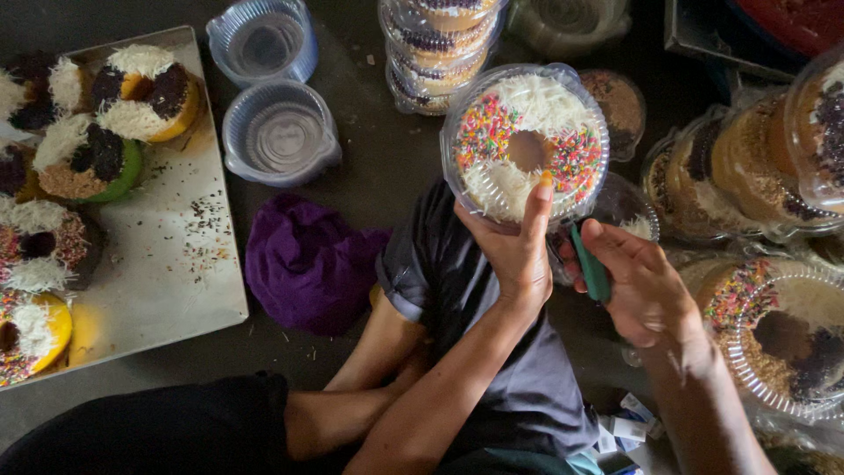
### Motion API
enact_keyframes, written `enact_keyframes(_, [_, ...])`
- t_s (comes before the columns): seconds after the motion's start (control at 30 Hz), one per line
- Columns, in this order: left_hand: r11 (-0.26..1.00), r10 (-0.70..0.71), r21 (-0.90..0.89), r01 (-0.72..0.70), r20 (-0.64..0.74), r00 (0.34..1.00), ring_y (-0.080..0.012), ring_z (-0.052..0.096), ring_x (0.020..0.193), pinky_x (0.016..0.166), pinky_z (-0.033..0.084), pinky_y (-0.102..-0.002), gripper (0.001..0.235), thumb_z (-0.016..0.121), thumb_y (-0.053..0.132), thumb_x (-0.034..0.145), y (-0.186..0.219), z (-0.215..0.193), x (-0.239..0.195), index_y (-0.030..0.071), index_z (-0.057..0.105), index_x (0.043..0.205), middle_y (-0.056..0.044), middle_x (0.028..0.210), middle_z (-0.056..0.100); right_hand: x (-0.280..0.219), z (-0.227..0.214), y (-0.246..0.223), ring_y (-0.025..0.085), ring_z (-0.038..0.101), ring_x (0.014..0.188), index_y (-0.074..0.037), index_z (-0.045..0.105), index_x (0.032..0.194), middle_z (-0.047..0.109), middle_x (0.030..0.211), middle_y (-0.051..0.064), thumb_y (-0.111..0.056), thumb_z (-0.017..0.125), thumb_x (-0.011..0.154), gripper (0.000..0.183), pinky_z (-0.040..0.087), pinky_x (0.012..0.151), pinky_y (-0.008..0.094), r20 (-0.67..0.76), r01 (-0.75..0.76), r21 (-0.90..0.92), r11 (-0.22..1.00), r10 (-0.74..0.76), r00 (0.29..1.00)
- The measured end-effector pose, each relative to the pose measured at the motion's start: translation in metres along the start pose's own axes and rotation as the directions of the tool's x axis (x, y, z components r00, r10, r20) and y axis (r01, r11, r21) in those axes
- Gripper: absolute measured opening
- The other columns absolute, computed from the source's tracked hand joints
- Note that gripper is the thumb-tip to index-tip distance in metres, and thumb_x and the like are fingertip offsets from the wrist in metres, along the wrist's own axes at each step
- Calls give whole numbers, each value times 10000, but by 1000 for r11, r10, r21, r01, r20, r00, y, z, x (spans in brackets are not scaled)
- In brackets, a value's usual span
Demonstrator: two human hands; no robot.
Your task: The person places decorated donuts into clear plastic containers, closes the lids, and uses a small green tool to press the edges. They then stack the sealed containers and repeat the process with additional donuts from a metal tray.
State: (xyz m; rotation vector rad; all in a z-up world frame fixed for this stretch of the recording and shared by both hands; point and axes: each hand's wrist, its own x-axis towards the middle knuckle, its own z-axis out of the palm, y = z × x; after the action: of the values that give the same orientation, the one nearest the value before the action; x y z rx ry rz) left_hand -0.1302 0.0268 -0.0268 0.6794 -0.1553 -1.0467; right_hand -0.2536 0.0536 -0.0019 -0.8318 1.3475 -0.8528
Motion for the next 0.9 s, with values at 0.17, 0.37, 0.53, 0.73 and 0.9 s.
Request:
enact_keyframes(0.17, [1000, -1, 28, 0, 29, 1000, -218, 508, 1262, 1061, 458, -357, 841, 843, 122, 847, -1, -3, 0, 53, 300, 1485, -160, 1428, 472, -2, 10, 1, 139, 618, 725, -10, 710, 1059, 703, 870, 53, -333, 614, 1031, 338, 491, 670, 307, -72, -36, 60, 998, 40, 997])
enact_keyframes(0.37, [915, -285, 311, 256, 51, 957, -256, 601, 1150, 857, 573, -394, 950, 833, 266, 754, 6, 1, 39, 90, 226, 1464, -172, 1350, 513, -42, -7, 9, 165, 700, 802, -82, 646, 1151, 758, 950, 52, -396, 553, 885, 422, 540, 706, 356, 36, -165, 398, 902, 164, 986])
enact_keyframes(0.53, [614, -726, 667, 423, 265, 635, -335, 706, 1022, 769, 646, -511, 914, 815, 380, 683, 4, 14, 117, 32, 344, 1385, -187, 1241, 626, -83, -28, 29, 131, 630, 830, -37, 644, 1394, 667, 1056, 71, -313, 713, 975, 507, 508, 730, 304, -222, 180, 172, 968, -140, 965])
enact_keyframes(0.73, [363, -931, 870, 333, 357, 80, -284, 653, 1157, 951, 575, -594, 565, 754, 466, 799, -48, 29, 160, 150, 697, 1265, -154, 1316, 648, -102, -38, -12, 168, 618, 905, -9, 595, 1400, 661, 1229, 114, -240, 876, 775, 724, 505, 702, 308, -285, 291, -704, 648, -633, 720])
enact_keyframes(0.9, [238, -948, 946, 220, 275, -158, -279, 515, 1436, 1088, 506, -569, 662, 718, 596, 819, -85, 32, 171, 213, 668, 1357, -57, 1533, 565, -72, -16, -16, 433, 650, 1130, -41, 601, 1318, 558, 1358, 208, -310, 909, 628, 802, 593, 863, 463, 154, 269, -963, 0, -821, 550])
